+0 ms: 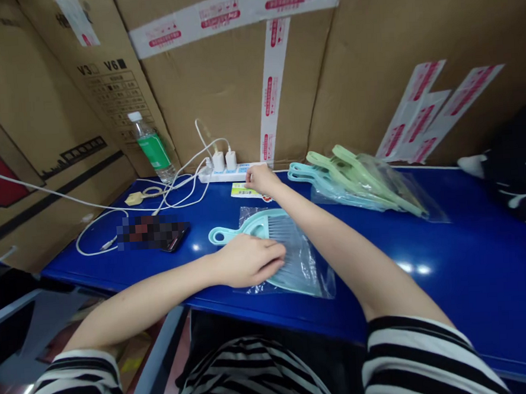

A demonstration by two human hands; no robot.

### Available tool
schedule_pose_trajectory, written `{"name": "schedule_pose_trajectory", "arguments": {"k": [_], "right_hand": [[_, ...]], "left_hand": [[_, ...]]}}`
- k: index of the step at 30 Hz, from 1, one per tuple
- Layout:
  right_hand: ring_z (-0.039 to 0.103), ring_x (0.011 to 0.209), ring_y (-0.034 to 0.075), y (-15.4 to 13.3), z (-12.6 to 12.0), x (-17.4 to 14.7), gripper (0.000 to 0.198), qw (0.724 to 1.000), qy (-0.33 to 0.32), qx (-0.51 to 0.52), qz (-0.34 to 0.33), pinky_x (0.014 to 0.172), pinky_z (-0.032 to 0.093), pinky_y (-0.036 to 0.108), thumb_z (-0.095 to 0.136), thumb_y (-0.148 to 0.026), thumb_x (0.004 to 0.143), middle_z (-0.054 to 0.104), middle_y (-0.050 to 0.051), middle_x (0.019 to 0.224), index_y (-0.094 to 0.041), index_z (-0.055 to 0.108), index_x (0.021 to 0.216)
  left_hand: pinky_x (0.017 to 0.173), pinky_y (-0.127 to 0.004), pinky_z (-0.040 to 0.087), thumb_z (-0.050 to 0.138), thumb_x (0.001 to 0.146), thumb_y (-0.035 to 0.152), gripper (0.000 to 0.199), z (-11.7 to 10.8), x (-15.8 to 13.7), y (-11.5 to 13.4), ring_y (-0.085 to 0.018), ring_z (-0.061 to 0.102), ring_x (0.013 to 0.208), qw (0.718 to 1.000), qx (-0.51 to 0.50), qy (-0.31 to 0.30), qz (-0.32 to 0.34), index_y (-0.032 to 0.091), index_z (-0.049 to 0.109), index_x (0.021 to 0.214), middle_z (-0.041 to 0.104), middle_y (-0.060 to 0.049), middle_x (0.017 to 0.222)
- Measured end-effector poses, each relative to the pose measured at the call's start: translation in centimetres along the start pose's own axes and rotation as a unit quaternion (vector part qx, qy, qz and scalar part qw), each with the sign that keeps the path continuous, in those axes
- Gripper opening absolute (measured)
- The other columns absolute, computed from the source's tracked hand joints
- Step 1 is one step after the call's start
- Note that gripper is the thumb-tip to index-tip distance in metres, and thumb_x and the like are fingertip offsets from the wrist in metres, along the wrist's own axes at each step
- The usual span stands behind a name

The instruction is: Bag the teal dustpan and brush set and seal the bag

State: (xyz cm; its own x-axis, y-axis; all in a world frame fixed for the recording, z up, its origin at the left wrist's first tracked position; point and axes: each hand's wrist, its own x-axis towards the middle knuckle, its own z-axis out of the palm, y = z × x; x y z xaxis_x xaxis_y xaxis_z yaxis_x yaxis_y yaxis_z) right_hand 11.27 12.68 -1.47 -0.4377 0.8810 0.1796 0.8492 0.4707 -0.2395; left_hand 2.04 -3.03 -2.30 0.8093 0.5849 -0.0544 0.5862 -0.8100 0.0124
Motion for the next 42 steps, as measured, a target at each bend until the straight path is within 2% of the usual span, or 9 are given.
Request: {"name": "schedule_pose_trajectory", "arguments": {"k": [5, 9, 13, 16, 19, 23, 29, 36, 42], "right_hand": [[0.067, 0.093, 0.025, 0.6, -1.1, -1.3, 0.017, 1.000, 0.019, -0.017, -0.013, 0.079, 0.048, 0.033, 0.061, -0.015, 0.081, 0.073, 0.011, 0.101, -0.017, 0.070, 0.096], [0.066, 0.068, 0.020, 1.6, -2.8, -5.8, 0.013, 0.998, -0.013, -0.043, -0.034, 0.064, 0.046, 0.028, 0.053, -0.016, 0.084, 0.070, 0.005, 0.071, -0.020, 0.064, 0.079], [0.062, 0.055, 0.019, 2.4, -3.3, -10.9, 0.017, 0.996, -0.066, -0.055, 0.039, 0.054, 0.043, 0.027, 0.046, -0.013, 0.087, 0.061, 0.002, 0.056, -0.021, 0.054, 0.074], [0.058, 0.044, 0.014, 2.8, -3.5, -13.0, 0.019, 0.978, -0.152, 0.058, 0.134, 0.049, 0.046, 0.024, 0.040, -0.008, 0.089, 0.056, -0.004, 0.051, -0.022, 0.049, 0.080], [0.061, 0.047, 0.013, 3.5, -4.0, -13.7, 0.019, 0.955, -0.181, 0.156, 0.178, 0.047, 0.050, 0.023, 0.041, -0.004, 0.087, 0.058, -0.004, 0.057, -0.021, 0.049, 0.090], [0.063, 0.046, 0.017, 5.1, -4.3, -13.9, 0.018, 0.946, -0.227, 0.183, 0.139, 0.046, 0.054, 0.027, 0.055, -0.019, 0.086, 0.062, -0.002, 0.059, -0.019, 0.055, 0.104], [0.065, 0.048, 0.018, 5.4, -3.9, -14.0, 0.052, 0.943, -0.233, 0.212, 0.111, 0.046, 0.055, 0.028, 0.066, -0.046, 0.084, 0.068, 0.002, 0.066, -0.014, 0.056, 0.124], [0.065, 0.048, 0.016, 3.6, -4.2, -13.9, 0.050, 0.925, -0.223, 0.256, 0.168, 0.049, 0.055, 0.024, 0.060, -0.039, 0.092, 0.066, 0.000, 0.058, -0.010, 0.051, 0.132], [0.064, 0.049, 0.015, 4.2, -3.8, -13.9, 0.056, 0.901, -0.230, 0.318, 0.182, 0.046, 0.055, 0.024, 0.056, -0.038, 0.094, 0.066, 0.000, 0.069, -0.014, 0.042, 0.142]], "left_hand": [[0.055, -0.031, 0.039, 0.039, 0.102, 0.030, 0.023, 0.0, 0.0, -0.1, -0.019, 0.068, 0.080, 1.000, 0.005, -0.005, 0.000, 0.018, 0.058, 0.104, 0.071, -0.002, 0.096], [0.057, -0.031, 0.042, 0.038, 0.102, 0.031, 0.023, -0.2, -0.1, 0.0, -0.020, 0.069, 0.083, 1.000, 0.007, -0.015, -0.015, 0.019, 0.057, 0.107, 0.071, -0.003, 0.098], [0.061, -0.033, 0.046, 0.039, 0.101, 0.029, 0.023, -0.5, -0.3, 0.2, -0.022, 0.069, 0.082, 0.999, 0.013, -0.028, -0.028, 0.018, 0.056, 0.111, 0.071, -0.004, 0.099], [0.064, -0.033, 0.050, 0.041, 0.099, 0.024, 0.022, -1.2, -0.4, -0.3, -0.023, 0.068, 0.083, 0.999, 0.020, -0.040, -0.017, 0.017, 0.056, 0.112, 0.070, -0.006, 0.099], [0.078, -0.035, 0.053, 0.045, 0.091, 0.011, 0.026, -2.0, -0.9, -1.9, -0.024, 0.066, 0.097, 0.998, 0.053, -0.006, -0.042, 0.014, 0.056, 0.114, 0.068, -0.011, 0.107], [0.096, -0.043, 0.048, 0.044, 0.085, 0.005, 0.042, -2.3, -2.4, -4.7, -0.029, 0.060, 0.113, 0.991, 0.056, 0.029, -0.120, 0.006, 0.049, 0.127, 0.061, -0.019, 0.124], [0.104, -0.038, 0.046, 0.040, 0.086, 0.007, 0.066, -1.6, -4.3, -6.1, -0.022, 0.057, 0.123, 0.990, -0.142, -0.007, -0.013, 0.012, 0.021, 0.150, 0.046, -0.019, 0.148], [0.118, -0.039, 0.033, 0.047, 0.076, 0.008, 0.088, -1.9, -5.1, -6.2, -0.025, 0.024, 0.148, 0.977, -0.210, -0.013, 0.019, 0.010, 0.009, 0.155, 0.019, -0.018, 0.161], [0.120, -0.047, 0.027, 0.055, 0.081, 0.019, 0.089, -0.9, -4.5, -6.0, -0.028, 0.017, 0.150, 0.972, -0.235, 0.009, -0.001, 0.010, 0.006, 0.155, 0.013, -0.020, 0.162]]}}
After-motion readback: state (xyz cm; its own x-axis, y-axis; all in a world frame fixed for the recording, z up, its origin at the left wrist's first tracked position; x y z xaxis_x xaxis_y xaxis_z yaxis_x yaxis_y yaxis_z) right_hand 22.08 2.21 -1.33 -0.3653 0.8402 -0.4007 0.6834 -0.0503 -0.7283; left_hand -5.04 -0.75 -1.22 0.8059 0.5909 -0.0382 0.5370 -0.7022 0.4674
